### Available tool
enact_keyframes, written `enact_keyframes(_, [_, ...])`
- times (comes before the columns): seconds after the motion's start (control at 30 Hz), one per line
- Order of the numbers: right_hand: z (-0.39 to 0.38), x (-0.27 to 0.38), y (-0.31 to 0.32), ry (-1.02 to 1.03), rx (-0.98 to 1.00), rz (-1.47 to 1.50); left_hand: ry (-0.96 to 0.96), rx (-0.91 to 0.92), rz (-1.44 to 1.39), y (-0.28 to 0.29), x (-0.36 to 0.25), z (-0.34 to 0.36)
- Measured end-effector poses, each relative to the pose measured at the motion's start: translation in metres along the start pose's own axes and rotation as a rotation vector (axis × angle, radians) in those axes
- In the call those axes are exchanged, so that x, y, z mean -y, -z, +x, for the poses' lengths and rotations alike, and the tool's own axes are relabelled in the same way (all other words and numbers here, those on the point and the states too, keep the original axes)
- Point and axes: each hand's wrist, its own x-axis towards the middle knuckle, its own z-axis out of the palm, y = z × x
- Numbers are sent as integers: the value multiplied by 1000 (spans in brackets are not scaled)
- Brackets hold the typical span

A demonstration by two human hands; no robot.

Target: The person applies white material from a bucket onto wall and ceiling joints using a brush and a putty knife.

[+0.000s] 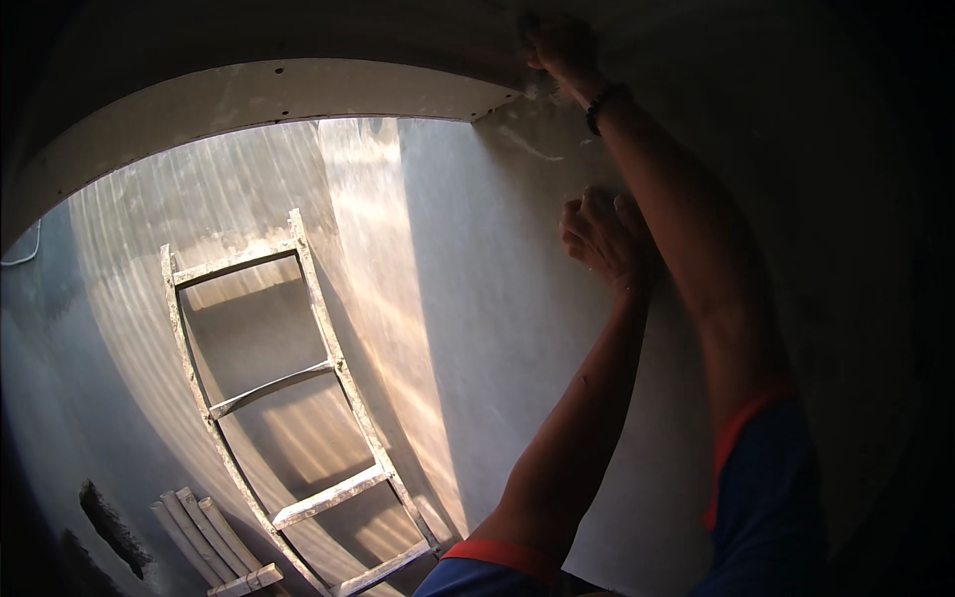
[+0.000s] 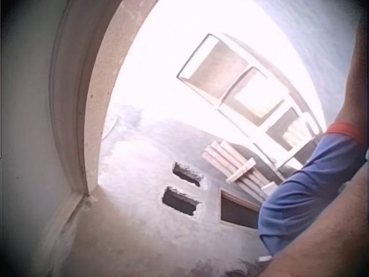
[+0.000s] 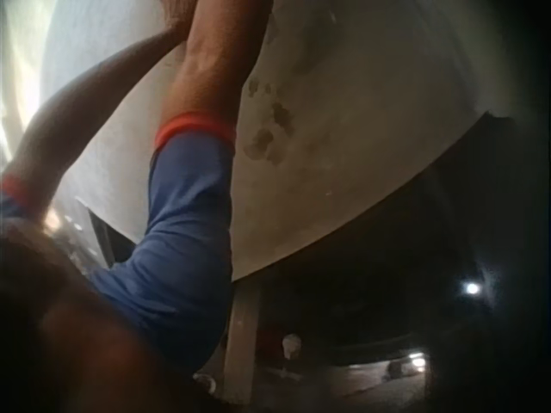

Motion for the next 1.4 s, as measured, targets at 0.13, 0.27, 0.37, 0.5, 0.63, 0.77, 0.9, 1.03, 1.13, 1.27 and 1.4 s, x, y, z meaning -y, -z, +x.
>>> enact_keyframes(0.13, [-1,7,0,21,71,-122,-23,-28,31,-1,2,-1])
enact_keyframes(0.27, [-1,7,-9,62,13,-120,-26,-21,6,0,1,-1])
enact_keyframes(0.37, [5,-3,-12,213,-47,-238,-26,-4,5,2,1,-1])
enact_keyframes(0.5, [13,-8,-13,167,8,-285,-56,-36,-13,2,1,0])
enact_keyframes(0.63, [18,-10,-12,148,98,-87,-26,18,-48,3,-5,-5])
enact_keyframes(0.77, [-1,40,-15,74,50,16,-20,-12,-46,6,-3,0])
enact_keyframes(0.9, [9,29,9,59,-26,18,-37,-49,-43,9,-4,0])
enact_keyframes(1.03, [30,9,29,37,177,59,-29,-35,-58,10,-7,-5])
enact_keyframes(1.13, [30,10,23,45,222,12,-31,-48,-69,7,-5,-4])
enact_keyframes(1.27, [-9,37,2,-14,37,-147,-36,-62,-62,9,-1,0])
enact_keyframes(1.4, [9,0,0,-107,72,12,-47,-35,-56,9,-1,-2])
